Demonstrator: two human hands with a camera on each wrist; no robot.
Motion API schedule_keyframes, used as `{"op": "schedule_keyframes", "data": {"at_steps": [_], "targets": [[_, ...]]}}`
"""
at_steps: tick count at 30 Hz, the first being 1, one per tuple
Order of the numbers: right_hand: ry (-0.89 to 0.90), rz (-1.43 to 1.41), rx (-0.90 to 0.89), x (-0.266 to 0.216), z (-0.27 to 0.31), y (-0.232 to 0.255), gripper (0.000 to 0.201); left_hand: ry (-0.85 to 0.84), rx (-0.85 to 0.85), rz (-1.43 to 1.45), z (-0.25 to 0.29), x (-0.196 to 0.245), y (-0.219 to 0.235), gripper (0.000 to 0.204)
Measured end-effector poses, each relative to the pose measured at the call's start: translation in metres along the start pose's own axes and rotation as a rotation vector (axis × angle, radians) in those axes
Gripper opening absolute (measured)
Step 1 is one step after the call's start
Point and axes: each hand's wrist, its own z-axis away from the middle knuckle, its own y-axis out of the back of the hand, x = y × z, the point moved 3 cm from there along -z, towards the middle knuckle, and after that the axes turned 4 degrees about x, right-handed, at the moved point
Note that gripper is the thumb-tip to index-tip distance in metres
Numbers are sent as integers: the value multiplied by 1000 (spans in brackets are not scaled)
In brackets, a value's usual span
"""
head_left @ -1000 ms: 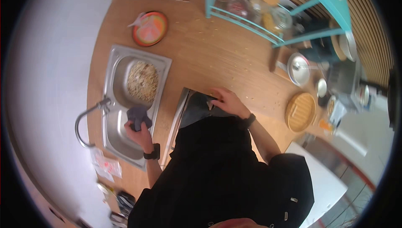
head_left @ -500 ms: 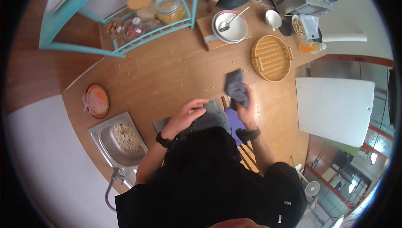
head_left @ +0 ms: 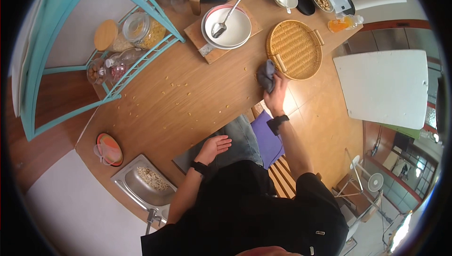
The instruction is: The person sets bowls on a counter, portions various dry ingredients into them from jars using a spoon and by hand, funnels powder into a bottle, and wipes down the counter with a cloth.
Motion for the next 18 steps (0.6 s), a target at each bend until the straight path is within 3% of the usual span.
{"op": "schedule_keyframes", "data": {"at_steps": [2,5,10,13,16,18], "targets": [[-15,-117,-39,-17,7,-19,56,66,25,141,-20,-17,17,34],[-16,-198,-43,-51,31,-46,54,-21,-48,324,-42,-35,35,36],[-2,-493,-164,-118,61,-69,53,-31,36,530,-64,-48,48,38],[-116,-611,-115,-118,56,-48,56,-37,25,667,-73,-53,50,42],[-204,-440,87,-85,28,-9,49,-52,1,775,-75,-50,40,44],[-253,-312,114,-57,6,6,46,-36,-21,809,-78,-49,36,44]]}}
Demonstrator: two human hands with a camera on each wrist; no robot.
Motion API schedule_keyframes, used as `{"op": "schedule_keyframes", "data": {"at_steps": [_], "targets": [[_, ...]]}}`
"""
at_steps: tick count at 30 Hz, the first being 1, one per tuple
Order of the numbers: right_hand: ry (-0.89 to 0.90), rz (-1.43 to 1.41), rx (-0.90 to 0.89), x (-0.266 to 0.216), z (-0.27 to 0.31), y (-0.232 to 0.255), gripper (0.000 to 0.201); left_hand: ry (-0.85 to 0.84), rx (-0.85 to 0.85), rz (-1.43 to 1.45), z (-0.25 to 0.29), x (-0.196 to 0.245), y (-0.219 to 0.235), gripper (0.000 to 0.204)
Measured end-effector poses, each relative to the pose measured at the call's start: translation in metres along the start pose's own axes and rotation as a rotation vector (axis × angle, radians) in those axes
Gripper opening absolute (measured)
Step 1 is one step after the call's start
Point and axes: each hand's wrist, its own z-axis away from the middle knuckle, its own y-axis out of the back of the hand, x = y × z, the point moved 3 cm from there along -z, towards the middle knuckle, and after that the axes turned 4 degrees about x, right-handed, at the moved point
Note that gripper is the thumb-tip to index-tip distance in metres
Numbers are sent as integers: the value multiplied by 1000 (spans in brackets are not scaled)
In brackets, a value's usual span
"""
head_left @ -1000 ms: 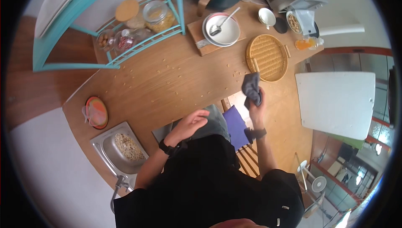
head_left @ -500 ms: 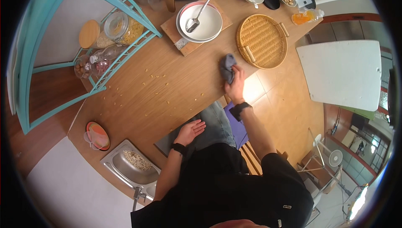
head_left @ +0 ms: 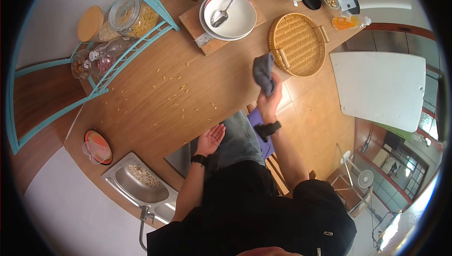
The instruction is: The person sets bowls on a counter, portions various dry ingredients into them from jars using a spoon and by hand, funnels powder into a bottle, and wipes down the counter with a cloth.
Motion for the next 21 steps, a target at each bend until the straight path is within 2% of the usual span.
{"op": "schedule_keyframes", "data": {"at_steps": [3,6,9,11,13,15,18,20,21], "targets": [[169,169,4,22,-38,2,50,24,-11,35,-1,-2,-7,45],[196,275,8,26,-52,-18,54,29,-24,49,-2,-2,-6,47],[84,219,59,46,-36,-53,56,41,-56,77,-1,-4,-5,48],[38,170,81,37,-27,-64,58,40,-73,102,-2,-3,-6,48],[-79,11,-108,20,-6,-68,49,72,-150,175,-1,-4,-6,48],[33,-26,-230,-1,21,-73,51,76,-183,201,-5,-5,-4,48],[-46,-200,-460,-23,68,-86,49,46,-254,256,-18,-10,5,49],[-15,-302,-506,-36,79,-87,50,-22,-304,302,-21,-5,3,50],[-7,-387,-501,-40,80,-86,52,-18,-227,285,-24,-4,1,52]]}}
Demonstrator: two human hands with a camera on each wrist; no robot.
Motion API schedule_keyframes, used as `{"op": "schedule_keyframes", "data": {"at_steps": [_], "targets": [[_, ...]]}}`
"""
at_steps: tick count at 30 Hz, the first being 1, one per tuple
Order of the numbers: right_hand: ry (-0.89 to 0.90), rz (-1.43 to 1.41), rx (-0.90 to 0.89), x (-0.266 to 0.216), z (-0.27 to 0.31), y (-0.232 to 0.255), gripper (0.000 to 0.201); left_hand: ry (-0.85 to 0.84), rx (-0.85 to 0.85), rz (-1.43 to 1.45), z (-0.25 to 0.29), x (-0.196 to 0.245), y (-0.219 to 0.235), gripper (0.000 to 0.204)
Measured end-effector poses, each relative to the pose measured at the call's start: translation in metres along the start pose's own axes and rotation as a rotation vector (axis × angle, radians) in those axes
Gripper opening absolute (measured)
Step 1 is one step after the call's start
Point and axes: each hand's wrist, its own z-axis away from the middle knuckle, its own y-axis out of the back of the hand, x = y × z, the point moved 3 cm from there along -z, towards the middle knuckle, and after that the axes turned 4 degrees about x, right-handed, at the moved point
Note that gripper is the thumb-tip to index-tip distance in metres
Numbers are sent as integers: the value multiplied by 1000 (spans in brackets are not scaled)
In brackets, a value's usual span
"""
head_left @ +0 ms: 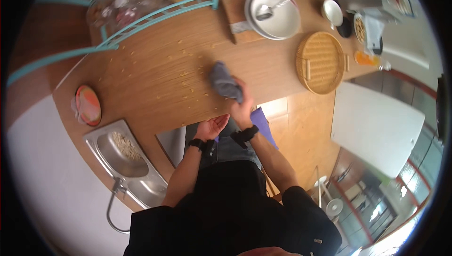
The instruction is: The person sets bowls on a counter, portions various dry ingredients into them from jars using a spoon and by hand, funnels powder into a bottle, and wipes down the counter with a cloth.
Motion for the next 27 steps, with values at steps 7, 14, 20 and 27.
{"op": "schedule_keyframes", "data": {"at_steps": [7,14,20,27], "targets": [[151,592,25,4,-56,88,56,-79,7,-32,0,4,-5,58],[147,545,10,24,-57,60,44,-85,-38,-91,5,7,2,57],[38,407,-47,12,39,-29,36,-150,-97,-4,-2,9,31,57],[114,154,-213,-20,74,-151,27,-295,-256,308,19,45,44,54]]}}
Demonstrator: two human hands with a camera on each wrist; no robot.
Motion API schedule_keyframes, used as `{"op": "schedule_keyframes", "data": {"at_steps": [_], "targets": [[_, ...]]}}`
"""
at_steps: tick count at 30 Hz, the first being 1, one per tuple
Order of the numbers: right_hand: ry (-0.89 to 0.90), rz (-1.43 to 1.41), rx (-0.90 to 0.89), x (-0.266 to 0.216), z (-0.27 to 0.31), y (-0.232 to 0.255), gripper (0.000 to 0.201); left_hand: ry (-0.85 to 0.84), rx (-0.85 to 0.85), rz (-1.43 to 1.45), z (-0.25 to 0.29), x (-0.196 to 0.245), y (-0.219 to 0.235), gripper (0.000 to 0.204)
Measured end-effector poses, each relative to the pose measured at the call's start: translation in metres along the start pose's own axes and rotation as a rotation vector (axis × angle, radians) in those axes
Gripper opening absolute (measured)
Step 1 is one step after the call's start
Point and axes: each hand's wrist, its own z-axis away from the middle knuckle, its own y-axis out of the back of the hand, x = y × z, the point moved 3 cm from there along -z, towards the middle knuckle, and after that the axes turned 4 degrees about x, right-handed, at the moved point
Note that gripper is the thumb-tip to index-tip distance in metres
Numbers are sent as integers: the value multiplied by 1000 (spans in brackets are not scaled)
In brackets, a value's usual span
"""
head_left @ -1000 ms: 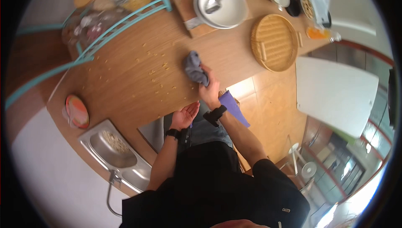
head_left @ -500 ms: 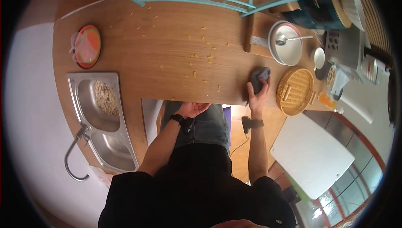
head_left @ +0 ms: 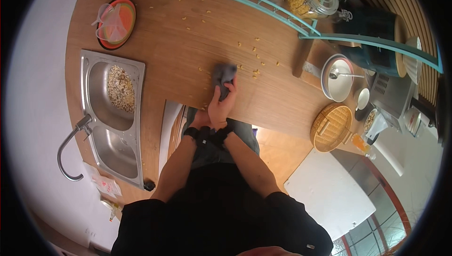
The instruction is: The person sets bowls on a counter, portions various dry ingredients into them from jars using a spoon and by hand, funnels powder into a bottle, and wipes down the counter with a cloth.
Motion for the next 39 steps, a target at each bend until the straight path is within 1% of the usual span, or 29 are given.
{"op": "schedule_keyframes", "data": {"at_steps": [2,3,5,6,7,8,9,11,12,13,15,17,19,22,23,24,25,26,27,28,29,31,32,33,34,35,36,37,39], "targets": [[-26,-127,-56,-11,-11,-2,24,-116,41,-3,9,17,-10,53],[8,-82,2,-14,-23,10,25,-170,65,-3,18,24,-13,52],[36,-56,105,-12,-61,49,27,-225,78,3,34,34,-25,52],[100,71,128,-11,-84,71,28,-255,127,-44,43,38,-30,50],[141,67,151,-4,-107,87,29,-286,175,-89,48,41,-31,48],[158,131,165,15,-127,99,39,-291,168,-76,49,43,-28,48],[166,132,153,26,-144,104,39,-307,180,-69,51,44,-22,50],[242,330,-22,42,-167,97,46,-331,189,-52,55,42,-23,52],[396,435,12,47,-166,92,51,-294,219,-62,58,40,-29,52],[405,428,1,46,-164,86,51,-258,250,-71,61,38,-32,51],[369,296,-100,37,-145,67,46,-309,233,-56,62,38,-22,49],[442,303,-210,28,-112,38,44,-355,212,-44,61,37,-18,48],[472,259,-324,5,-74,9,43,-580,390,-61,64,42,-13,43],[432,108,-457,-13,-15,-26,42,-575,342,40,77,46,-21,41],[409,48,-497,-17,2,-37,42,-591,343,49,79,48,-12,41],[414,36,-507,-22,16,-47,42,-568,280,95,81,49,-4,42],[347,-65,-561,-27,30,-55,42,-544,219,141,84,49,3,43],[276,-164,-617,-31,39,-60,42,-559,224,150,94,46,-12,43],[277,-173,-633,-34,44,-62,42,-549,254,161,101,43,-29,45],[216,-189,-613,-36,45,-67,43,-539,281,171,108,44,-41,46],[158,-204,-592,-39,44,-72,43,-553,279,180,99,50,-18,46],[106,-199,-491,-56,12,-59,46,-432,-700,256,76,58,23,53],[147,-110,-407,-66,-14,-46,45,-441,-708,264,85,55,6,53],[194,-22,-321,-71,-43,-32,44,-524,-228,259,93,50,-21,54],[199,-16,-223,-67,-71,-21,44,-580,253,249,101,47,-30,55],[261,60,-138,-59,-101,-9,44,-582,238,262,99,47,-28,55],[322,134,-51,-47,-129,2,44,-684,238,271,98,48,-23,55],[384,171,-17,-23,-159,13,44,-785,241,281,97,50,-18,55],[459,207,5,12,-194,19,45,-841,221,347,91,53,-14,55]]}}
